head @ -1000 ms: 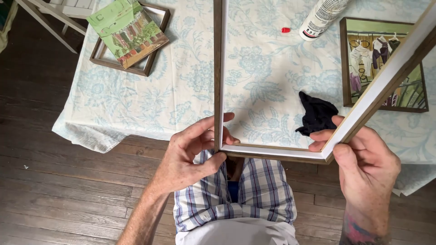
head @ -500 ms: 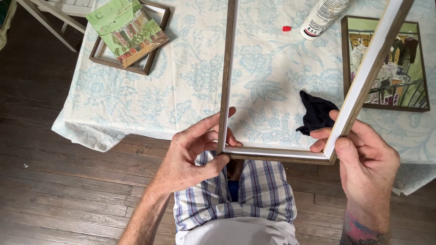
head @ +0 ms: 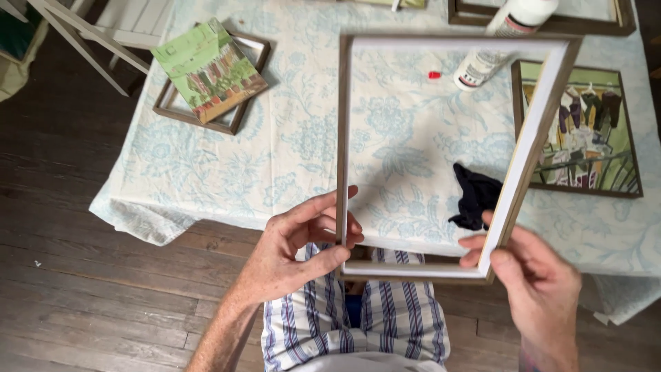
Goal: Applying glue to a wooden strip and assembling it into a picture frame.
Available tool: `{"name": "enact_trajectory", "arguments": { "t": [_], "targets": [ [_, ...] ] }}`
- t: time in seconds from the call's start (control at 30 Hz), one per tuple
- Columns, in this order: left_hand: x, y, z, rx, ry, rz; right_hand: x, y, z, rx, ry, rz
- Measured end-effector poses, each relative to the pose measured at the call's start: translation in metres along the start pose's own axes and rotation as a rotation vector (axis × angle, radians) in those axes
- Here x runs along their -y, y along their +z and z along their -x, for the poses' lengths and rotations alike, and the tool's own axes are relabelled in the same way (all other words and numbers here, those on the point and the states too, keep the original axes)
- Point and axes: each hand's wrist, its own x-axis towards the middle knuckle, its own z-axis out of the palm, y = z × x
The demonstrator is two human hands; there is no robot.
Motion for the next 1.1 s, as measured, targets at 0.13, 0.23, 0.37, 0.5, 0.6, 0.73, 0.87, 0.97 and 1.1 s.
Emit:
{"name": "enact_trajectory", "arguments": {
  "t": [0.13,0.23,0.37,0.5,0.6,0.73,0.87,0.97,1.1],
  "targets": [
    [-0.003,0.002,-0.005,-0.073,-0.06,-0.092,-0.004,0.001,0.009,0.036,0.171,0.043],
    [0.003,0.002,-0.002,-0.053,-0.055,-0.133,-0.004,0.005,0.012,0.02,0.25,-0.012],
    [0.005,0.004,-0.002,-0.066,-0.094,-0.153,-0.011,0.005,0.014,0.006,0.26,-0.067],
    [0.001,0.004,-0.002,-0.071,-0.12,-0.166,-0.018,0.005,0.015,0.0,0.264,-0.098],
    [0.002,0.004,-0.001,-0.085,-0.1,-0.166,-0.013,0.005,0.014,0.005,0.282,-0.109],
    [0.005,0.001,0.002,-0.082,-0.09,-0.148,-0.016,0.004,0.014,0.072,0.185,-0.111],
    [0.006,0.0,0.004,-0.113,-0.103,-0.131,-0.02,0.006,0.016,0.093,0.145,-0.153],
    [0.02,-0.008,0.01,-0.088,-0.005,-0.074,-0.013,0.007,0.016,0.097,0.148,-0.153],
    [0.03,-0.01,0.014,-0.087,0.037,-0.017,-0.011,0.006,0.016,0.111,0.119,-0.151]
  ]
}}
